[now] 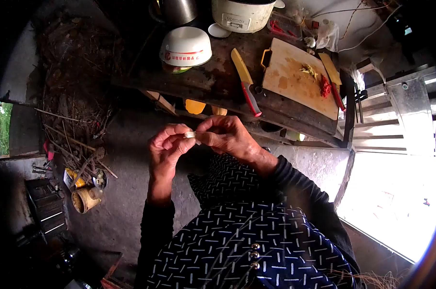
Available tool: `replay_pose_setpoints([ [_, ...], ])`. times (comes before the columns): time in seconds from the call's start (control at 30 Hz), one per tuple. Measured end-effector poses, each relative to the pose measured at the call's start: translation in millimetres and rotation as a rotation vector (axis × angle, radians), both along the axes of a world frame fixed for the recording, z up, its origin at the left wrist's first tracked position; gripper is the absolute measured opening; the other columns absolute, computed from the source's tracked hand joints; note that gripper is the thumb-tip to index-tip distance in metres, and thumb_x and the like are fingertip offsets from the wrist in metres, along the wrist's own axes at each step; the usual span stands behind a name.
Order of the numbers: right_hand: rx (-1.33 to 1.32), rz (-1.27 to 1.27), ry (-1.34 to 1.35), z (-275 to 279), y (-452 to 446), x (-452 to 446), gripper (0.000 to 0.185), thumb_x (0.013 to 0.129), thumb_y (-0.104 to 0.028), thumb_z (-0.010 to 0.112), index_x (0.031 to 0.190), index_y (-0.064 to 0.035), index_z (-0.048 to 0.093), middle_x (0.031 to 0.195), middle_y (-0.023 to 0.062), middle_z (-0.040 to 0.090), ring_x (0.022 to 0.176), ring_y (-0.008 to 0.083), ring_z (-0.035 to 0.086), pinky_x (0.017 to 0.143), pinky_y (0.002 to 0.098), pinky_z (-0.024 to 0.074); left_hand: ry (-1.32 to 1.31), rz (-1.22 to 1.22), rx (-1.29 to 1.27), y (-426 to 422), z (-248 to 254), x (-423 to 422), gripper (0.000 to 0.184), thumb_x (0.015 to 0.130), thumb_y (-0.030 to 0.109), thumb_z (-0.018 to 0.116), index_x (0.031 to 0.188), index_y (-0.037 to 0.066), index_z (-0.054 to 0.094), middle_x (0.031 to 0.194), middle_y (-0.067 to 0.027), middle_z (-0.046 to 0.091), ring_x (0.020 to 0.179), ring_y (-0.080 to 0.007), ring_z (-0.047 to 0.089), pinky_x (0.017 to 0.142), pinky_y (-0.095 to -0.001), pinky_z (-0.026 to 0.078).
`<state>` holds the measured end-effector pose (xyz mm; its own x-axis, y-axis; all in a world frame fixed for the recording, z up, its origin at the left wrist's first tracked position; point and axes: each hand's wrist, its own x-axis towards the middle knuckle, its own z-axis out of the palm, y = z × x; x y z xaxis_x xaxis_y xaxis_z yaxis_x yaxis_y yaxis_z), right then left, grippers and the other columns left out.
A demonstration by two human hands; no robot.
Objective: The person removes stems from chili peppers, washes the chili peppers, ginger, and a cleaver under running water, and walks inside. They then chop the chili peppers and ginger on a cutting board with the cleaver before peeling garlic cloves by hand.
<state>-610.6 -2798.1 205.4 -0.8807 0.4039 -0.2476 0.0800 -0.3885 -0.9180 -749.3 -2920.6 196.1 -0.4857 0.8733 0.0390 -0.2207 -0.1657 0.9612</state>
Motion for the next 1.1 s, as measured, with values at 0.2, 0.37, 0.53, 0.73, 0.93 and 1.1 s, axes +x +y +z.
replay_pose_setpoints([
  [0.2,0.059,0.031,0.022,2.1,-0.1,2.6,0.016,0.083,-0.014,0.064,0.091,-0.0008,0.06,0.075,0.0005,0.06,0.057,0.0052,0.048,0.048,0.0193,0.0392,0.019,-0.023,0.001,-4.6,1.2,0.7,0.019,0.076,-0.002,0.069,0.093,0.001,0.061,0.089,-0.0046,0.06,0.08,-0.0107,0.06,0.073,-0.0232,0.052],
  [0.37,0.142,0.053,-0.036,6.7,0.6,4.5,0.015,0.083,-0.011,0.063,0.093,0.0,0.059,0.076,0.0014,0.061,0.059,0.0051,0.05,0.05,0.0199,0.0409,0.064,0.006,0.016,-5.0,-1.3,7.3,0.019,0.076,-0.003,0.068,0.093,0.001,0.06,0.092,-0.0045,0.059,0.081,-0.0104,0.06,0.072,-0.023,0.051],
  [0.53,0.222,0.034,0.02,3.5,-0.9,8.5,0.015,0.084,-0.01,0.062,0.094,0.0,0.058,0.077,0.0016,0.06,0.066,0.0062,0.053,0.056,0.0212,0.0441,0.076,-0.014,0.03,-4.5,-5.5,10.8,0.02,0.075,-0.003,0.068,0.093,0.002,0.06,0.093,-0.0044,0.059,0.08,-0.0099,0.059,0.072,-0.0224,0.051],
  [0.73,0.144,0.033,0.032,-1.7,-4.5,9.0,0.014,0.087,-0.014,0.057,0.092,-0.0011,0.055,0.071,-0.0037,0.053,0.059,0.0014,0.045,0.05,0.0167,0.0358,0.018,0.025,0.007,-4.8,-10.0,14.2,0.02,0.075,-0.003,0.069,0.092,0.002,0.06,0.093,-0.0049,0.059,0.079,-0.0093,0.059,0.07,-0.0214,0.05],
  [0.93,0.076,0.009,0.0,-5.4,-5.7,6.3,0.013,0.085,-0.013,0.058,0.09,-0.0015,0.053,0.07,-0.0024,0.053,0.056,0.0027,0.045,0.047,0.0175,0.0349,-0.051,0.007,0.031,-4.0,-17.5,11.3,0.019,0.076,0.001,0.07,0.092,0.002,0.06,0.091,-0.0051,0.06,0.078,-0.0088,0.058,0.065,-0.0197,0.048],
  [1.1,-0.191,0.023,0.064,-10.0,-6.6,4.6,0.014,0.085,-0.011,0.059,0.091,-0.0009,0.053,0.073,0.0009,0.056,0.054,0.0047,0.046,0.045,0.0196,0.0349,-0.292,-0.07,0.084,-4.7,-21.7,7.8,0.021,0.078,0.002,0.068,0.098,0.004,0.061,0.089,-0.0049,0.061,0.071,-0.006,0.054,0.056,-0.0176,0.039],
])
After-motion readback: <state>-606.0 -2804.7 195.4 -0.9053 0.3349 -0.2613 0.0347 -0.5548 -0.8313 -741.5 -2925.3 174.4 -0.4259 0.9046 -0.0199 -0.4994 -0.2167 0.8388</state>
